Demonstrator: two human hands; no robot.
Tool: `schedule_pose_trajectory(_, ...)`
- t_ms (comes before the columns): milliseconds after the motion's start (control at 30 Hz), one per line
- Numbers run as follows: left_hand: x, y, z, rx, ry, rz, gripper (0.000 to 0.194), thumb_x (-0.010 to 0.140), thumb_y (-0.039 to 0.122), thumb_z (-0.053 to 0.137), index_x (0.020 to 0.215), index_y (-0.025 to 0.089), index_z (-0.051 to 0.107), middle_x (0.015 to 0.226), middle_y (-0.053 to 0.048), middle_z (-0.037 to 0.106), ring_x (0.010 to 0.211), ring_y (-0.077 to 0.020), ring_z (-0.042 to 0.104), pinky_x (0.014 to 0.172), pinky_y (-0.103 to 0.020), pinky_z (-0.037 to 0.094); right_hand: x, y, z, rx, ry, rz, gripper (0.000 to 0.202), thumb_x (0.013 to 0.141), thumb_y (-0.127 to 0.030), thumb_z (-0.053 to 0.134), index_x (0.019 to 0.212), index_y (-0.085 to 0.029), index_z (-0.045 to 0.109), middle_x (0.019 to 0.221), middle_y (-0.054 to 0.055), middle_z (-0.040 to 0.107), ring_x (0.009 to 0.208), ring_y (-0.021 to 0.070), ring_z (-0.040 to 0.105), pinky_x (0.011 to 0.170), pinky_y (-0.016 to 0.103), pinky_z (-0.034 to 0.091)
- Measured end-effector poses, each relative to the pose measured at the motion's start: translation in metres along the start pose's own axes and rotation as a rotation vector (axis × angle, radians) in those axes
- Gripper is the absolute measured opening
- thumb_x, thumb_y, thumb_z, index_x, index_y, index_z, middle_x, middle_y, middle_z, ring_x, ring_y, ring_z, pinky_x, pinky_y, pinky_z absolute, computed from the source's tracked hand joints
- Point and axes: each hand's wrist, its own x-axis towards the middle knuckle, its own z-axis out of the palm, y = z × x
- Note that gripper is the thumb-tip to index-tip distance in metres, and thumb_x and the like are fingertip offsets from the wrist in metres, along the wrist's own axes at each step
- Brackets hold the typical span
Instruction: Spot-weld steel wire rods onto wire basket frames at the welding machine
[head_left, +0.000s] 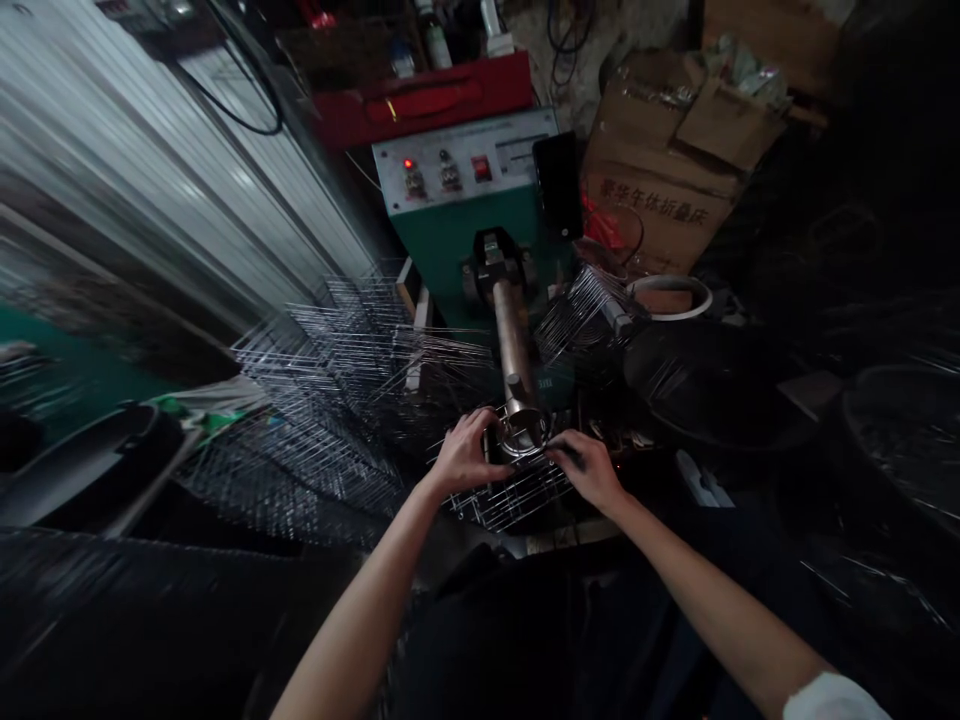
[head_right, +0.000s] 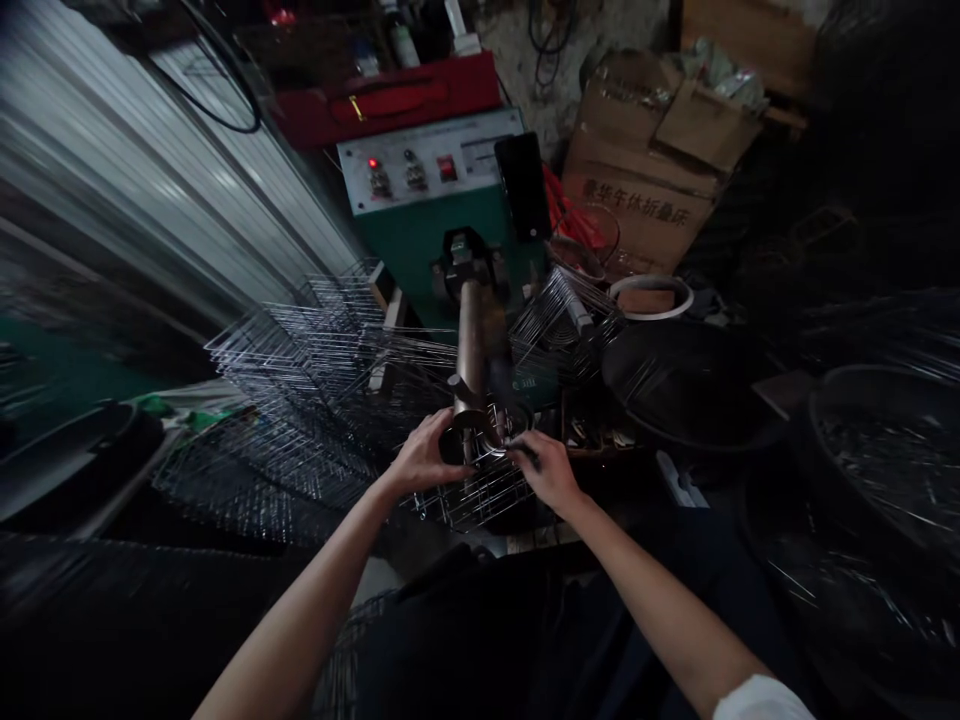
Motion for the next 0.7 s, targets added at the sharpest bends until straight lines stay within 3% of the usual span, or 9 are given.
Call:
schedule_pose_trajectory(200, 0.0, -0.001, -0.003, -0.009, -0.013, 0.008, 0.074, 0.059, 0.047, 0.084, 0.122, 0.022, 0.055, 0.129, -0.011, 0.058, 0.121, -0.0357, 0.054, 0.102, -0.049, 0.044, 0.002, 0.0, -0.001, -0.001, -0.003, 0.032, 0.013, 0.093, -0.03, 0.063, 0.089, -0.02, 0.071, 0.084, 0.003, 0.071, 0.079, 0.0183, 0.067, 0.073, 0.028, 0.049)
schedule_pose_trajectory(533, 0.003, 0.006, 0.001, -0.029, 0.022, 0.003, 0.08, 0.061, 0.045, 0.085, 0.131, 0.026, 0.051, 0.138, -0.01, 0.054, 0.125, -0.0349, 0.052, 0.106, -0.051, 0.042, 0.005, 0.004, 0.0, 0.057, -0.017, 0.128, 0.023, 0.092, -0.039, 0.063, 0.084, -0.019, 0.072, 0.081, 0.004, 0.071, 0.076, 0.0198, 0.066, 0.07, 0.03, 0.051)
schedule_pose_trajectory(633, -0.009, 0.0, -0.003, -0.038, 0.011, -0.025, 0.096, 0.062, 0.05, 0.085, 0.145, 0.03, 0.039, 0.146, -0.011, 0.049, 0.136, -0.0376, 0.042, 0.111, -0.057, 0.035, -0.001, 0.009, -0.008, 0.087, -0.044, 0.181, 0.02, 0.088, -0.039, 0.068, 0.09, -0.019, 0.07, 0.086, 0.004, 0.071, 0.079, 0.0197, 0.067, 0.07, 0.03, 0.052)
schedule_pose_trajectory(700, -0.029, -0.017, -0.002, -0.059, 0.027, -0.049, 0.119, 0.058, 0.056, 0.087, 0.155, 0.031, 0.022, 0.158, -0.013, 0.034, 0.147, -0.0401, 0.027, 0.117, -0.063, 0.025, -0.013, 0.014, -0.021, 0.142, -0.073, 0.241, 0.022, 0.086, -0.04, 0.069, 0.096, -0.02, 0.068, 0.092, 0.005, 0.072, 0.087, 0.02, 0.068, 0.074, 0.03, 0.054)
